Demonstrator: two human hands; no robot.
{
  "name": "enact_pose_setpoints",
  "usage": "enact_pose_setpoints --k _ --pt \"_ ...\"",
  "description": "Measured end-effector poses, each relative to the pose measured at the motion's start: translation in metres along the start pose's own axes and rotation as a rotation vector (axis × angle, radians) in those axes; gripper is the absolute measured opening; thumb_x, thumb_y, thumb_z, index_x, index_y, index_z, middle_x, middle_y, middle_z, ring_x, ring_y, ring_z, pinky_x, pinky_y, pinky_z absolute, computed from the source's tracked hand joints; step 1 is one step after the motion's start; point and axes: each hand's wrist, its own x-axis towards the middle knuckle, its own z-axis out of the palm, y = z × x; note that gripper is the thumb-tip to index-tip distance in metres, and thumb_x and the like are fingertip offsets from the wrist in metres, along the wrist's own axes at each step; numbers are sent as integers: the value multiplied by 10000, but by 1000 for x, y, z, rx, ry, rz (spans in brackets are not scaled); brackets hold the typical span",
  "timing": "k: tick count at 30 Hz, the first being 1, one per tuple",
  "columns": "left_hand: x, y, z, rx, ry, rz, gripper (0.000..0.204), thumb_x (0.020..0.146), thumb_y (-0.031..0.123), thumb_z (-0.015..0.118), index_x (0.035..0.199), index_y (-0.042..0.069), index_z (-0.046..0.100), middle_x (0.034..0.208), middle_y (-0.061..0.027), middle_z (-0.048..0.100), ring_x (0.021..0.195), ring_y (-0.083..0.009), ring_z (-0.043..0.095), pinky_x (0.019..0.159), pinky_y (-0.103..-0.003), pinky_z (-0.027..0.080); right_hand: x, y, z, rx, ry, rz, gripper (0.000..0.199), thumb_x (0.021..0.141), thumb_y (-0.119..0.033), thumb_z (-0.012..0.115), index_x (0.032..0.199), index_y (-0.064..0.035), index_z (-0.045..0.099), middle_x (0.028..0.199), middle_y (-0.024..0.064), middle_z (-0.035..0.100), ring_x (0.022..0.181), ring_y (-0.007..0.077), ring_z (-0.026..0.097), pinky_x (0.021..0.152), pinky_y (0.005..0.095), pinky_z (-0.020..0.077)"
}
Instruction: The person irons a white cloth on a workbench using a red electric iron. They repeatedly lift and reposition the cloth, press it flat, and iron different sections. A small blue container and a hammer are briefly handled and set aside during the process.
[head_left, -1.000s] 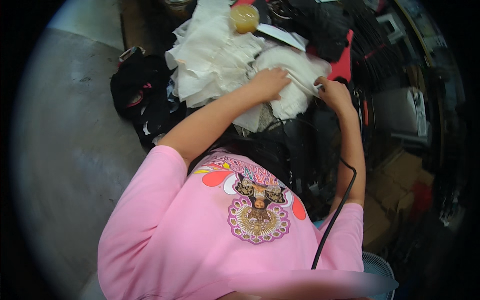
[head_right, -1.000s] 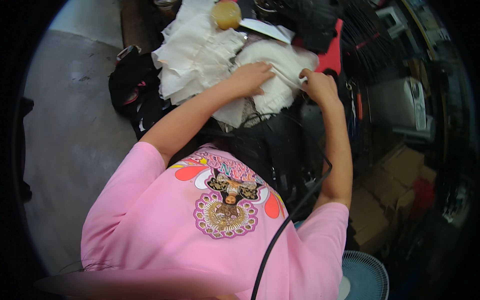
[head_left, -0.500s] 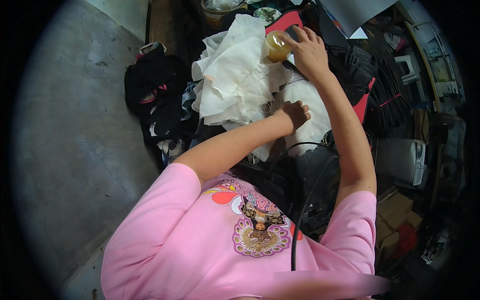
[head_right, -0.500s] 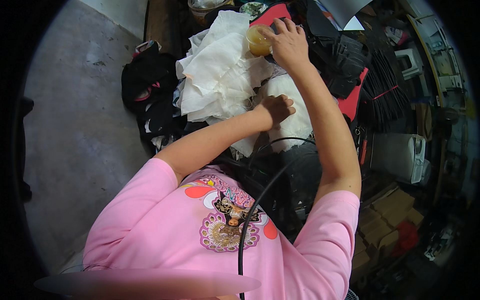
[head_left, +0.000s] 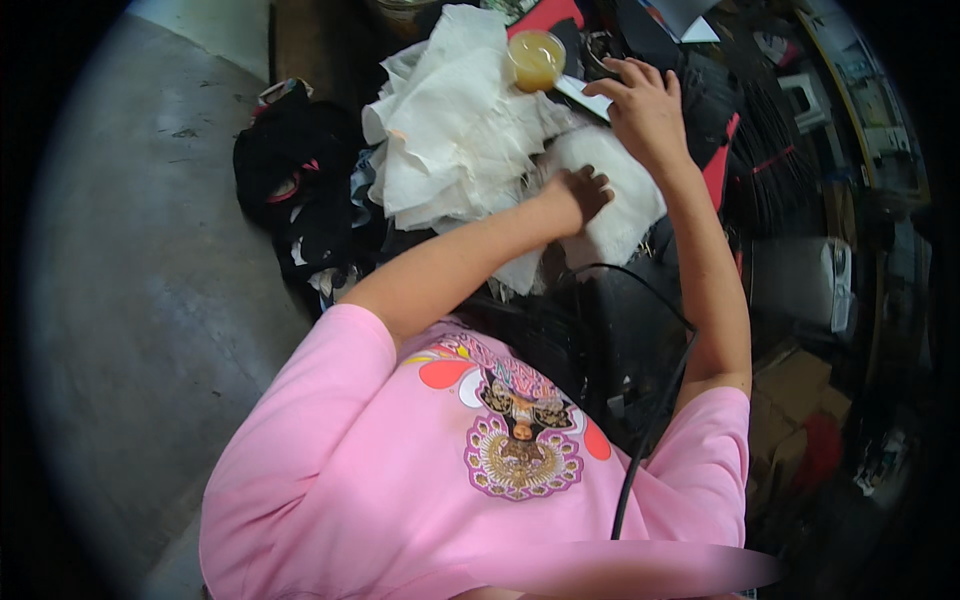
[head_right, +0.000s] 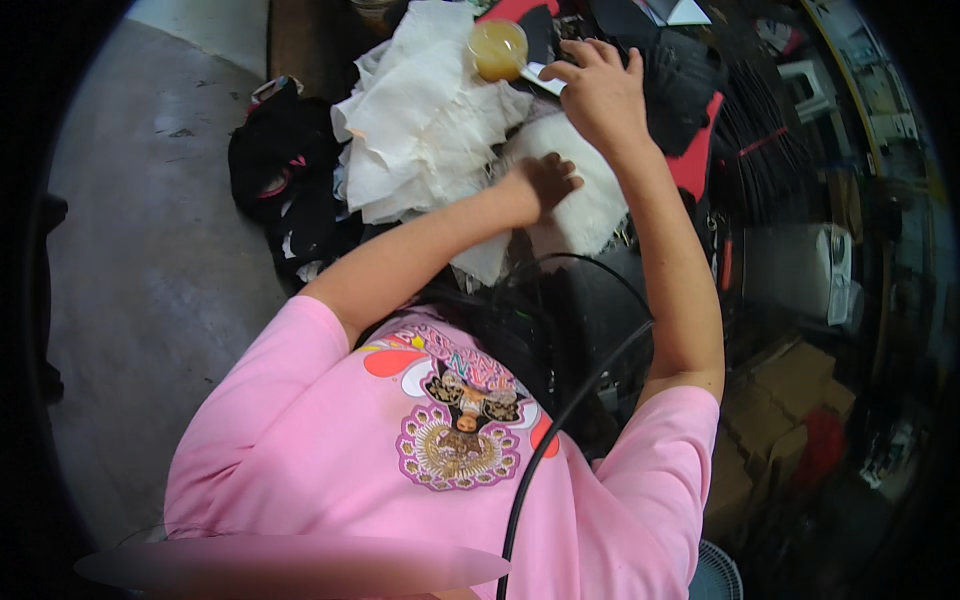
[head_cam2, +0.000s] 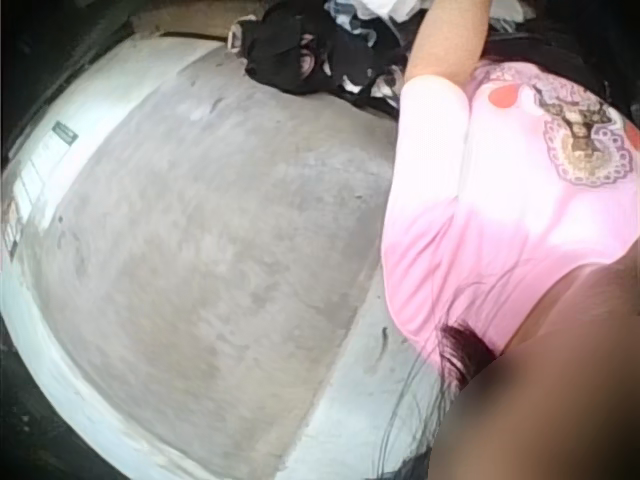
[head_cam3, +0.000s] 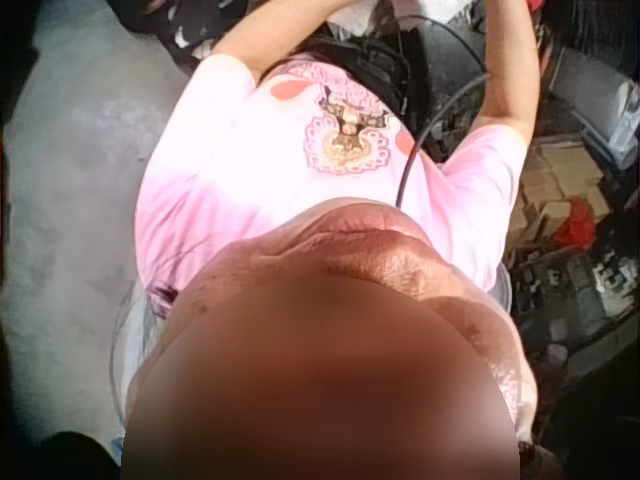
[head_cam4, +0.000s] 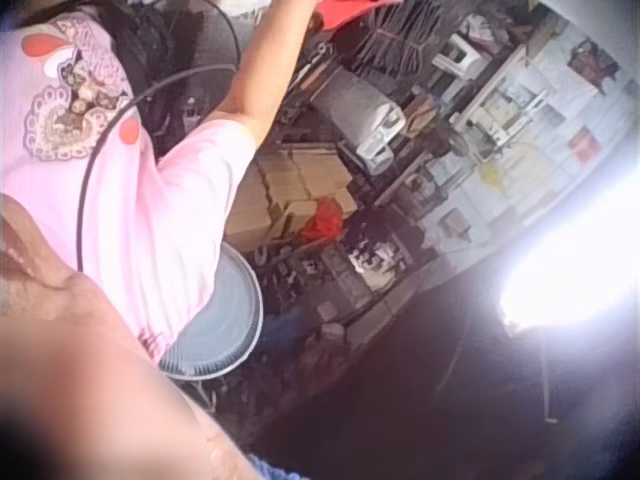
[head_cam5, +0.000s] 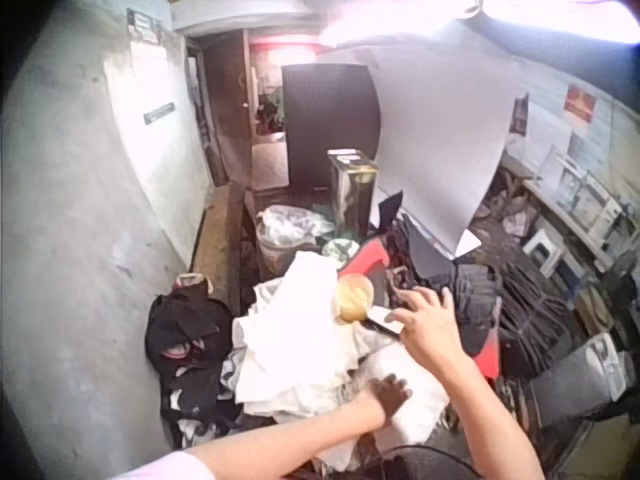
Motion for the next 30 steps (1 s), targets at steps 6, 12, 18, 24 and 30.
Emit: enact_pose_setpoints --k 6,12,18,24,30 --pt "-11 -3 6 -49 172 68 531 657 230 813 1128 109 602 1101 -56 585 1069 -256 556 787 -362 544 -93 49 -12 691 10 291 420 804 17 519 1156 -127 697 1113 52 671 1060 222 597 933 325 456" --pt "-17 9 1 -36 152 -19 519 643 206 825 1097 103 596 1086 -58 575 1066 -267 553 762 -380 557 -174 26 6 1121 -45 433 474 769 41 469 1172 -76 689 1015 47 665 967 143 590 901 264 445" --pt "-13 9 -4 -43 75 -22 536 652 200 822 1129 107 597 1122 -67 566 1103 -279 541 813 -386 555 -186 5 47 422 -166 564 504 822 -152 555 1325 -134 578 1118 131 576 1052 303 544 933 397 443" --pt "-15 10 -8 -41 68 -26 548 655 199 823 1145 108 597 1138 -66 563 1112 -282 537 836 -384 550 -191 -3 77 241 -126 716 526 842 -234 561 1348 -90 533 1110 169 565 1028 338 562 881 441 482" --pt "-13 9 -7 -25 70 -13 569 650 206 823 1165 113 598 1138 -65 561 1106 -283 539 833 -389 554 -198 -12 81 268 -39 753 444 841 -237 586 1267 -116 615 1091 150 561 1013 329 564 867 432 484"
